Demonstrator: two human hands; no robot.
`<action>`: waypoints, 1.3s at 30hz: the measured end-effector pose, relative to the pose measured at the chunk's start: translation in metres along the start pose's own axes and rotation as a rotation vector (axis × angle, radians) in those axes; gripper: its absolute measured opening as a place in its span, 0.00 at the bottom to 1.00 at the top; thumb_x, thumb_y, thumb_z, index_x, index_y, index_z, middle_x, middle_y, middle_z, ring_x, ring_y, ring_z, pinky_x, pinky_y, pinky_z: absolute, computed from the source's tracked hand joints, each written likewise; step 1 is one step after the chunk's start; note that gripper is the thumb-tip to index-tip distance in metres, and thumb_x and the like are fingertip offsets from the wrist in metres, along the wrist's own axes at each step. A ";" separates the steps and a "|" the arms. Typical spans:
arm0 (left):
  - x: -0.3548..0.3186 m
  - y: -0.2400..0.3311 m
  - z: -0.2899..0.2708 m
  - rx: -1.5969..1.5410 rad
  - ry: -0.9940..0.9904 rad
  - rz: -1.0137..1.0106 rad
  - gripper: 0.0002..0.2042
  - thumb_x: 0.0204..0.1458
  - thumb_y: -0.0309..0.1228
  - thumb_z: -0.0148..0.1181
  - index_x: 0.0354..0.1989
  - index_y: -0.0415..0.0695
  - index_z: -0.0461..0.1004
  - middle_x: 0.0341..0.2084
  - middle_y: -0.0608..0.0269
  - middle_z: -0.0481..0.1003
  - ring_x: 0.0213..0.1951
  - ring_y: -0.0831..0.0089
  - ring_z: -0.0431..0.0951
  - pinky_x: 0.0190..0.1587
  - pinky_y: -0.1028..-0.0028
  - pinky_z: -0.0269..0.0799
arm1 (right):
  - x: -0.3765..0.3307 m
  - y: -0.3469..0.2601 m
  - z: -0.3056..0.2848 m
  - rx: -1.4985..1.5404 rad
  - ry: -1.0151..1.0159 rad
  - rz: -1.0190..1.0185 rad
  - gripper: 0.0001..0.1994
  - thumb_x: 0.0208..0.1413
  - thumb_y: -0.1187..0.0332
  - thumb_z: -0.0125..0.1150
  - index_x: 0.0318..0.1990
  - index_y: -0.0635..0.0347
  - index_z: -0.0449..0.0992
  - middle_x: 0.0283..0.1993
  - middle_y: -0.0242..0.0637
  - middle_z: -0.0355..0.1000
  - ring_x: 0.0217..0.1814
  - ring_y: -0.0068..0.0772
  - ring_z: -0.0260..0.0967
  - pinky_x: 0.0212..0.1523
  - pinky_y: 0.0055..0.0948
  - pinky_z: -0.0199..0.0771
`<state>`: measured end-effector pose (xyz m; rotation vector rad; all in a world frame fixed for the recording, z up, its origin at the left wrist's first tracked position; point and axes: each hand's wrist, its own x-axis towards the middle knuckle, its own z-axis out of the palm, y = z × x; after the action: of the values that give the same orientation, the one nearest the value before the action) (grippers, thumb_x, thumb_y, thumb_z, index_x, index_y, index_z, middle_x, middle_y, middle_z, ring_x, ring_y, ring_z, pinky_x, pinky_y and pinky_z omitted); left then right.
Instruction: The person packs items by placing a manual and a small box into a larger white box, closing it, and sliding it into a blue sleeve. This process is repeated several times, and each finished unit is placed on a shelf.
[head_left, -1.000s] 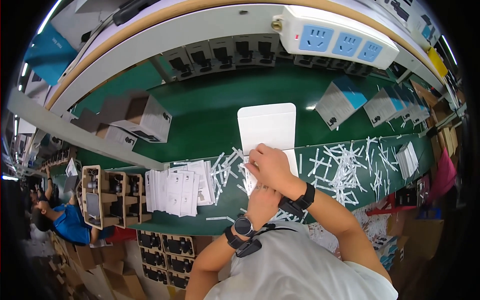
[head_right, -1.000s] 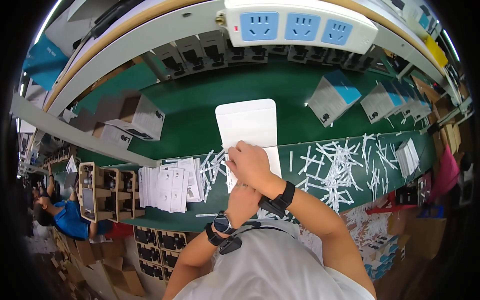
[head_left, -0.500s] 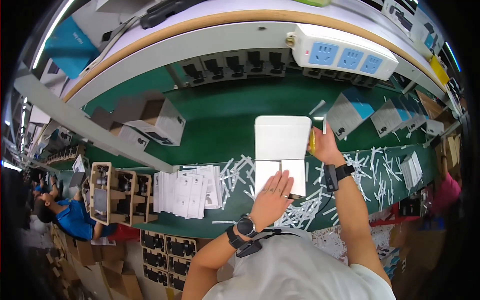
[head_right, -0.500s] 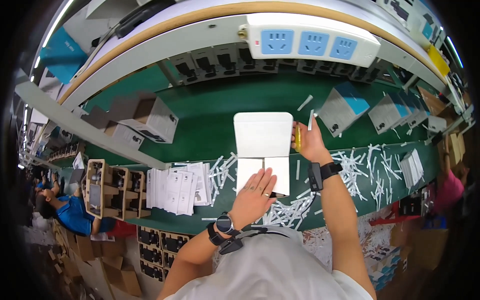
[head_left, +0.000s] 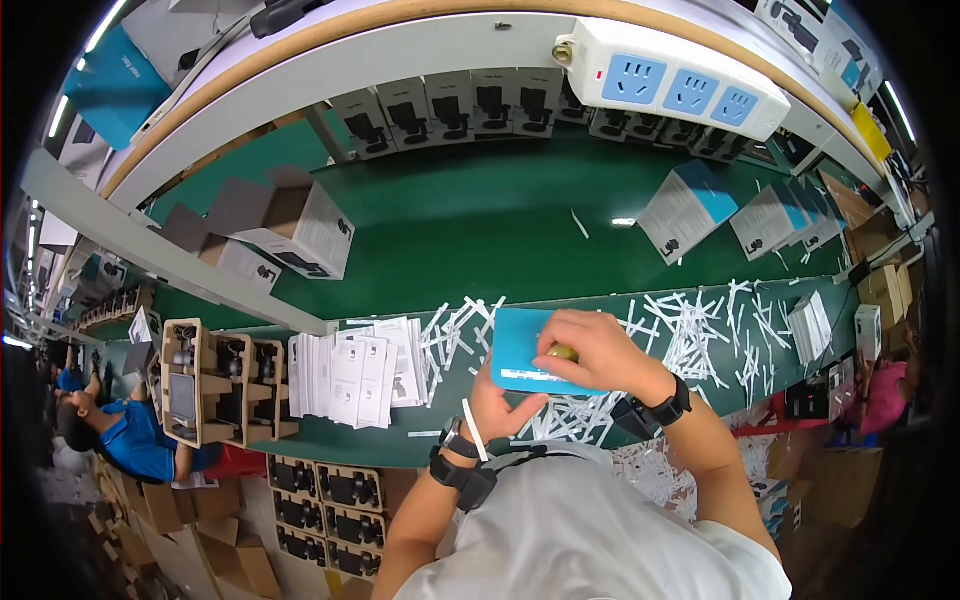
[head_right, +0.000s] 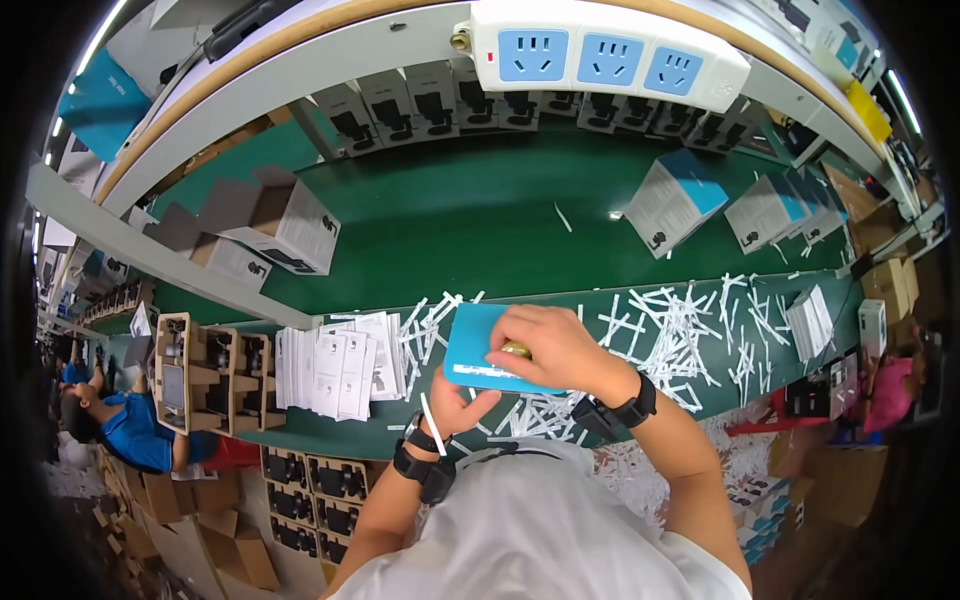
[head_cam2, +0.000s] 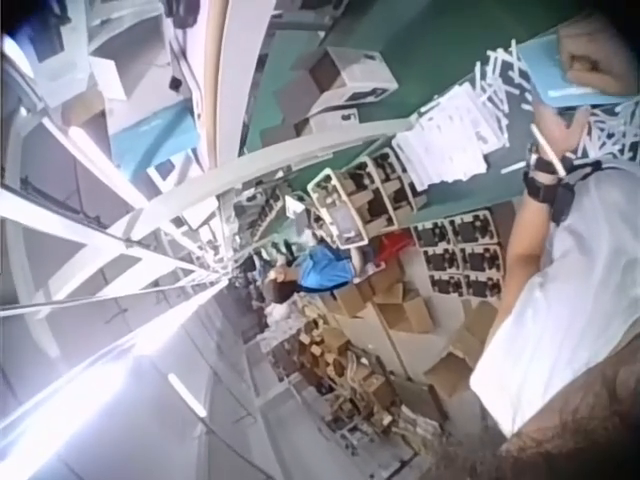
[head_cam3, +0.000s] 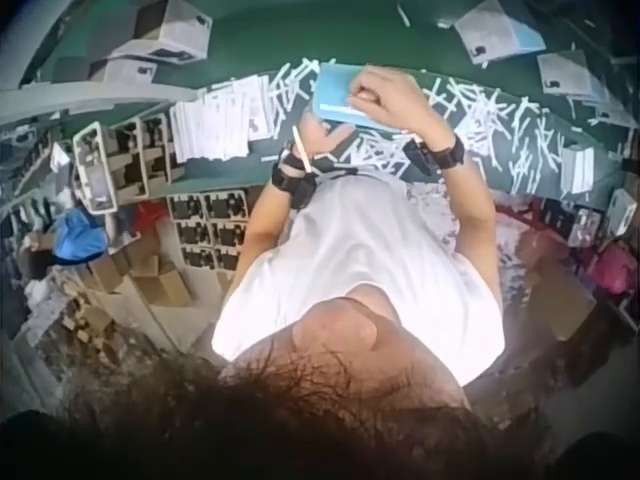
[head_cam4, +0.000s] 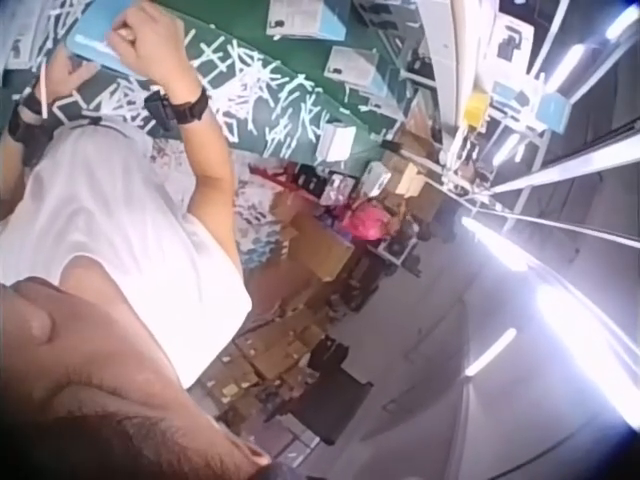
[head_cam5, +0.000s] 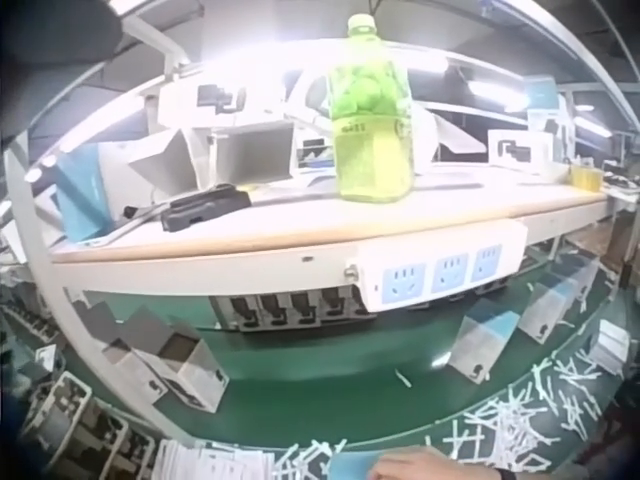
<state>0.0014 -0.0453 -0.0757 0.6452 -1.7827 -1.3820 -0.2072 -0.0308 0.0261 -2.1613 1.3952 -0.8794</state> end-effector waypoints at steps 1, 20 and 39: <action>0.000 0.000 -0.001 -0.014 0.000 -0.002 0.15 0.45 0.32 0.70 0.44 0.47 0.80 0.48 0.54 0.77 0.53 0.50 0.74 0.55 0.57 0.69 | -0.001 -0.002 0.001 0.009 -0.012 -0.014 0.09 0.53 0.63 0.68 0.31 0.55 0.75 0.32 0.34 0.71 0.31 0.41 0.72 0.30 0.36 0.70; 0.013 0.000 -0.005 0.011 0.060 0.196 0.15 0.47 0.30 0.68 0.45 0.43 0.80 0.57 0.51 0.73 0.65 0.49 0.65 0.73 0.46 0.38 | -0.069 0.124 -0.067 0.490 0.567 0.558 0.12 0.59 0.60 0.66 0.44 0.55 0.73 0.30 0.27 0.64 0.32 0.15 0.61 0.32 0.16 0.59; 0.005 -0.006 -0.019 -0.053 -0.059 0.088 0.13 0.46 0.27 0.72 0.42 0.43 0.81 0.46 0.59 0.79 0.54 0.55 0.74 0.57 0.60 0.69 | 0.001 -0.023 0.010 0.034 -0.043 0.009 0.07 0.53 0.67 0.68 0.35 0.55 0.76 0.34 0.35 0.73 0.34 0.39 0.74 0.33 0.34 0.72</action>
<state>0.0136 -0.0617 -0.0779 0.4966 -1.7927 -1.3959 -0.1854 -0.0219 0.0337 -2.1341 1.3582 -0.8425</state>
